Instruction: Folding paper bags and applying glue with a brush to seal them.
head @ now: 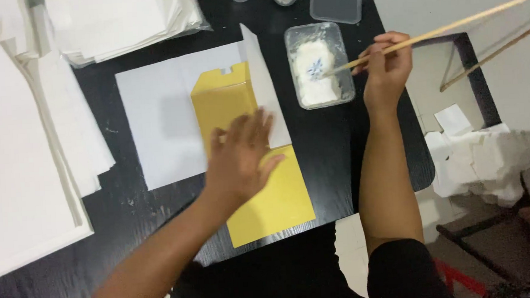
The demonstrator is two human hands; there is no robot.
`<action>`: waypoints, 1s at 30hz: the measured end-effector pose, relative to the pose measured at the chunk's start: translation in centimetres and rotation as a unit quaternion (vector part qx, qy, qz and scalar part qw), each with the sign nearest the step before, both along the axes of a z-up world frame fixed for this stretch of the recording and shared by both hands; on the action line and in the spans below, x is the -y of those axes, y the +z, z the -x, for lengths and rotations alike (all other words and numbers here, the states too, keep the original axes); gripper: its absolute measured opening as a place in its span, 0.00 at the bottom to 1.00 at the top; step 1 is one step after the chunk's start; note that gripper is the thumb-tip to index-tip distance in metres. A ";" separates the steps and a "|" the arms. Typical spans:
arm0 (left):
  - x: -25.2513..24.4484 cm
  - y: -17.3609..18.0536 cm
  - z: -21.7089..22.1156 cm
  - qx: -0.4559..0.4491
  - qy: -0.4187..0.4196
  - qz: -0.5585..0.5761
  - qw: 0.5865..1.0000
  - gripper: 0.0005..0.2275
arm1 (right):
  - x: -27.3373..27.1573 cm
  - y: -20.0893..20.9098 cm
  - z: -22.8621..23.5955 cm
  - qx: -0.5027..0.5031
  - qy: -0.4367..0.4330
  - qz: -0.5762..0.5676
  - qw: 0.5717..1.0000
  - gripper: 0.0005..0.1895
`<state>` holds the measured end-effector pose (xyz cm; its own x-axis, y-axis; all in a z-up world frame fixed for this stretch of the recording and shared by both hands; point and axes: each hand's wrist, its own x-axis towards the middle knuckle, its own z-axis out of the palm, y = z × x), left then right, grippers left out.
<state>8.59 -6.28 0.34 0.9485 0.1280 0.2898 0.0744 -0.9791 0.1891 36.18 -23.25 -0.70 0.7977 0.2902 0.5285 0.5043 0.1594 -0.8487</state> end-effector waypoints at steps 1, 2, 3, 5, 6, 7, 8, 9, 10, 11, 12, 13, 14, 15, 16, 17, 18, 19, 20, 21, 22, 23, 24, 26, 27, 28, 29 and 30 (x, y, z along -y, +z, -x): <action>1.1 0.3 -0.9 0.000 -0.003 0.001 1.000 0.32 | 0.1 -0.1 0.0 0.000 -0.003 0.001 1.000 0.03; 2.1 0.5 -1.7 -0.001 -0.012 -0.058 0.998 0.33 | 0.2 -0.2 0.1 -0.025 0.014 0.010 1.000 0.02; 3.1 0.8 -2.5 -0.001 -0.020 -0.118 0.993 0.34 | 0.2 -0.3 0.0 -0.050 0.033 0.019 0.998 0.03; 3.9 -0.4 -3.8 -0.015 -0.022 -0.110 0.994 0.35 | 0.0 -0.1 0.4 -0.052 0.038 0.042 0.997 0.02; 4.3 -1.0 -4.3 -0.031 -0.023 -0.104 0.994 0.35 | -0.1 0.0 0.6 -0.056 0.045 0.064 0.995 0.01; 4.4 -1.4 -4.5 -0.031 -0.024 -0.103 0.994 0.35 | -0.2 0.2 0.8 -0.057 0.044 0.065 0.995 0.01; 4.5 -1.9 -4.7 -0.024 -0.019 -0.107 0.994 0.35 | -0.4 0.4 1.0 -0.052 0.038 0.078 0.995 0.02; 4.6 -2.3 -4.9 -0.015 -0.014 -0.110 0.994 0.35 | -0.6 0.7 1.1 -0.047 0.031 0.091 0.994 0.04; 4.6 -2.4 -4.9 -0.014 -0.014 -0.109 0.994 0.35 | -0.4 0.6 1.1 -0.046 0.031 0.091 0.994 0.04; 4.5 -2.4 -4.9 -0.015 -0.013 -0.107 0.994 0.35 | -0.5 0.6 1.0 -0.030 0.015 0.082 0.996 0.03; 4.3 -2.4 -4.9 -0.017 -0.013 -0.105 0.994 0.36 | -0.6 0.5 0.9 -0.013 0.000 0.073 0.997 0.03; 4.2 -1.9 -4.9 -0.015 -0.012 -0.107 0.994 0.36 | -0.9 0.4 0.8 -0.012 0.001 0.071 0.997 0.03; 4.1 -1.5 -4.9 -0.047 -0.033 -0.055 0.997 0.34 | -1.1 0.3 0.7 -0.032 -0.007 0.069 0.997 0.03; 4.2 -1.0 -4.8 -0.080 -0.053 0.000 0.995 0.33 | -1.1 0.2 0.8 -0.055 -0.015 0.069 0.996 0.03; 4.2 -1.3 -4.8 -0.080 -0.053 0.000 0.995 0.33 | -1.3 0.3 0.8 -0.055 -0.014 0.070 0.996 0.03; 4.2 -1.5 -4.9 -0.066 -0.047 -0.016 0.997 0.33 | -1.4 0.5 0.9 -0.059 -0.017 0.077 0.995 0.02; 4.3 -1.7 -4.9 -0.052 -0.040 -0.032 0.997 0.33 | -1.5 0.6 1.0 -0.063 -0.020 0.085 0.994 0.02; 4.3 -1.5 -4.9 -0.052 -0.041 -0.031 0.997 0.33 | -1.6 0.6 1.0 -0.064 -0.021 0.086 0.994 0.02; 4.2 -1.3 -4.9 -0.062 -0.048 -0.020 0.997 0.32 | -1.8 0.6 1.1 -0.024 -0.046 0.080 0.995 0.02; 4.1 -1.1 -4.9 -0.071 -0.053 -0.009 0.996 0.32 | -2.0 0.6 1.1 0.017 -0.069 0.073 0.995 0.02; 4.2 -1.2 -4.8 -0.070 -0.052 -0.008 0.996 0.32 | -1.8 0.3 1.0 0.018 -0.069 0.074 0.995 0.02; 4.2 -1.4 -4.7 -0.062 -0.050 -0.017 0.997 0.32 | -1.8 0.1 0.8 0.007 -0.050 0.061 0.997 0.02; 4.3 -1.5 -4.7 -0.055 -0.047 -0.025 0.997 0.32 | -1.7 -0.1 0.6 -0.003 -0.032 0.048 0.998 0.03; 4.1 -1.5 -4.7 -0.059 -0.049 -0.024 0.997 0.32 | -1.9 -0.6 0.3 -0.001 -0.026 0.058 0.998 0.03; 4.1 -1.5 -4.7 -0.063 -0.053 -0.022 0.996 0.32 | -1.8 -0.9 0.3 0.002 -0.023 0.070 0.997 0.03; 4.1 -1.5 -4.6 -0.064 -0.054 -0.022 0.996 0.32 | -1.8 -1.1 0.2 0.001 -0.024 0.070 0.997 0.03; 4.1 -1.4 -4.6 -0.071 -0.058 -0.009 0.996 0.32 | -1.9 -1.3 0.0 0.022 -0.041 0.075 0.996 0.03; 4.0 -1.2 -4.7 -0.078 -0.062 0.003 0.995 0.32 | -1.9 -1.5 -0.3 0.043 -0.059 0.080 0.994 0.02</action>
